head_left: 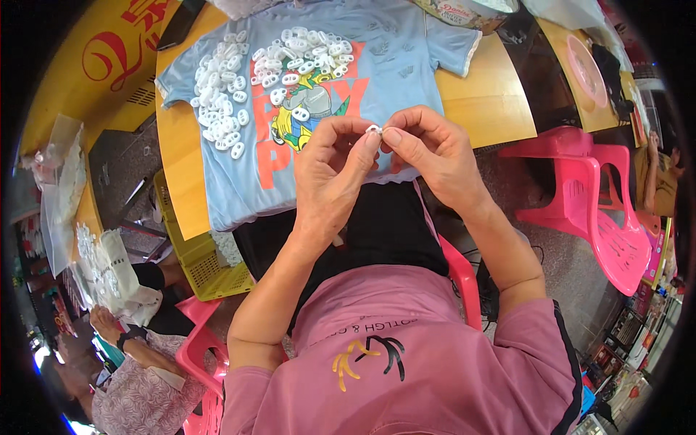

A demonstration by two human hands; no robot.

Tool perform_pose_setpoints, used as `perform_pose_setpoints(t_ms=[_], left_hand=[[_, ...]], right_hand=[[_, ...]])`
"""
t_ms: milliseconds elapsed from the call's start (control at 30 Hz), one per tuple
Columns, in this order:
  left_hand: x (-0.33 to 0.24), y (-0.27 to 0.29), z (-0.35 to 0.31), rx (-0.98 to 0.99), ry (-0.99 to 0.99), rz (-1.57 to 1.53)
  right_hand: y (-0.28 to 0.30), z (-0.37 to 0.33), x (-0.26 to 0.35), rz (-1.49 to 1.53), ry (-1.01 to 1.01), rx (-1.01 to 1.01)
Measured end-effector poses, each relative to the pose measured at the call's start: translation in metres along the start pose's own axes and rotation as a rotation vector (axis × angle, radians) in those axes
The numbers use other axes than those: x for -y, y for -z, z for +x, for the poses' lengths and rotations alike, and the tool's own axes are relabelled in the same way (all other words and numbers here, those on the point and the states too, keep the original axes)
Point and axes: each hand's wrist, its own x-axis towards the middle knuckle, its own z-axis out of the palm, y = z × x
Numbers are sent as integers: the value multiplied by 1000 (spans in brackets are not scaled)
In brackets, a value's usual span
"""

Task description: Picking and inspecting small white plastic buttons from a pile on a table.

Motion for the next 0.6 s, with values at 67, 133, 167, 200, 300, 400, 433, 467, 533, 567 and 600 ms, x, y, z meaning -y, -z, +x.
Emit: perform_pose_setpoints(t_ms=[67, 133, 167, 200, 300, 400, 433, 467, 533, 567, 600], left_hand=[[2, 2, 2, -12, 30, 0], [5, 6, 3, -23, 60, -1], [6, 8, 4, 0, 74, -22], [7, 11, 3, 19, 88, -40], [14, 15, 6, 77, 15, -71], [14, 15, 5, 56, 8, -60], [14, 15, 5, 53, 7, -61], [14, 15, 5, 55, 8, -61], [14, 16, 5, 54, 8, -61], [14, 16, 5, 53, 19, -61], [14, 16, 5, 53, 30, -62]], right_hand=[[5, 3, 7, -98, -4, 10], [14, 11, 8, -196, -9, 18], [21, 20, 6, -495, 193, -30], [27, 32, 4, -789, 400, -76], [45, 62, 2, -969, 553, -171], [54, 83, 6, -1129, 604, -194], [56, 89, 7, -1218, 638, -171], [57, 92, 9, -1306, 672, -148], [54, 97, 12, -1347, 626, -129], [53, 98, 13, -1387, 579, -113], [53, 99, 15, -1388, 579, -112]])
